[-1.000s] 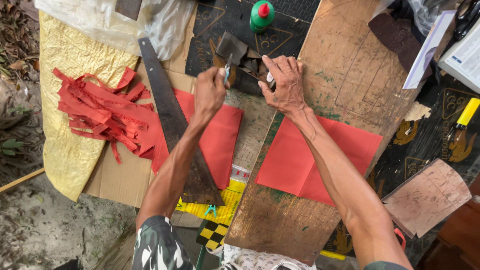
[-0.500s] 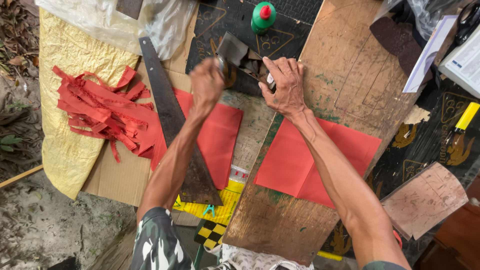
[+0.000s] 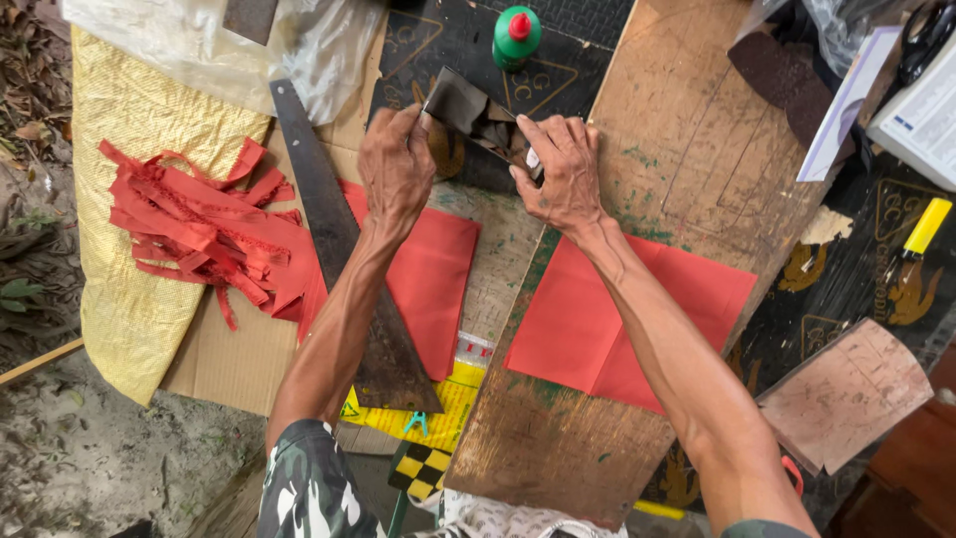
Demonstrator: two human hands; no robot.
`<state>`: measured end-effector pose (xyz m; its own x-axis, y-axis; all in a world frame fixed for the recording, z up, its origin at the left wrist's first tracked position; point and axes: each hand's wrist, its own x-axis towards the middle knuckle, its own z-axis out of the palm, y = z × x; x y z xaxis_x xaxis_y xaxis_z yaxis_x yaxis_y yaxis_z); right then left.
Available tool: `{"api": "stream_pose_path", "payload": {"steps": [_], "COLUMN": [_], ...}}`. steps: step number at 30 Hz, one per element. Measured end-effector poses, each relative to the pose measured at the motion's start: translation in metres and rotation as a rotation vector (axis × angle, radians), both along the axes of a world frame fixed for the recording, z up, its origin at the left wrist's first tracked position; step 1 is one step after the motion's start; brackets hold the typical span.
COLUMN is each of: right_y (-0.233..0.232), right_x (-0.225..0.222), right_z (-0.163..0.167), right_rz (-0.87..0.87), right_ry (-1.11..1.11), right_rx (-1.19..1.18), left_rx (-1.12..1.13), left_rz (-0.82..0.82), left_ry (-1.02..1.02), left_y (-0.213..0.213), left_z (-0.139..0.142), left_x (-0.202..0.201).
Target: The person folds a red paper sheet on a wooden board, lays a long metal straightedge across it, and scores along the edge with a utility knife. They then fold small printed paper sheets into narrow strips and stack the folded pieces on the workbench.
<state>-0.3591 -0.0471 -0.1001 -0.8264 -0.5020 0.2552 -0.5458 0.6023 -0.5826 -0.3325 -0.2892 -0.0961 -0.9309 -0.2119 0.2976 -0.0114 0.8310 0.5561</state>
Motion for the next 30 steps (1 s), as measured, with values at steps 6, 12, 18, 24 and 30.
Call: {"api": "stream_pose_path", "payload": {"steps": [6,12,18,24,30], "right_y": [-0.001,0.001,0.008,0.105,0.237], "right_x": [0.0,0.001,-0.003,0.029,0.093], "right_z": [-0.001,-0.003,0.006,0.026,0.024], "right_rz": [0.005,-0.004,0.021,-0.374,-0.553], "right_ry": [-0.009,-0.013,0.003,0.144,0.005], "right_rx": [-0.002,-0.014,-0.065,-0.292,-0.159], "left_rx": [0.032,0.084,0.289,0.278,0.402], "left_rz": [-0.106,0.034,0.147,0.543,0.629], "left_ry": [-0.181,-0.122,-0.12,-0.384,-0.379], "left_y": [0.014,-0.015,-0.011,-0.011,-0.004], "left_z": [0.005,-0.016,0.026,0.052,0.034], "left_x": [0.024,0.002,0.116,0.259,0.33]}}
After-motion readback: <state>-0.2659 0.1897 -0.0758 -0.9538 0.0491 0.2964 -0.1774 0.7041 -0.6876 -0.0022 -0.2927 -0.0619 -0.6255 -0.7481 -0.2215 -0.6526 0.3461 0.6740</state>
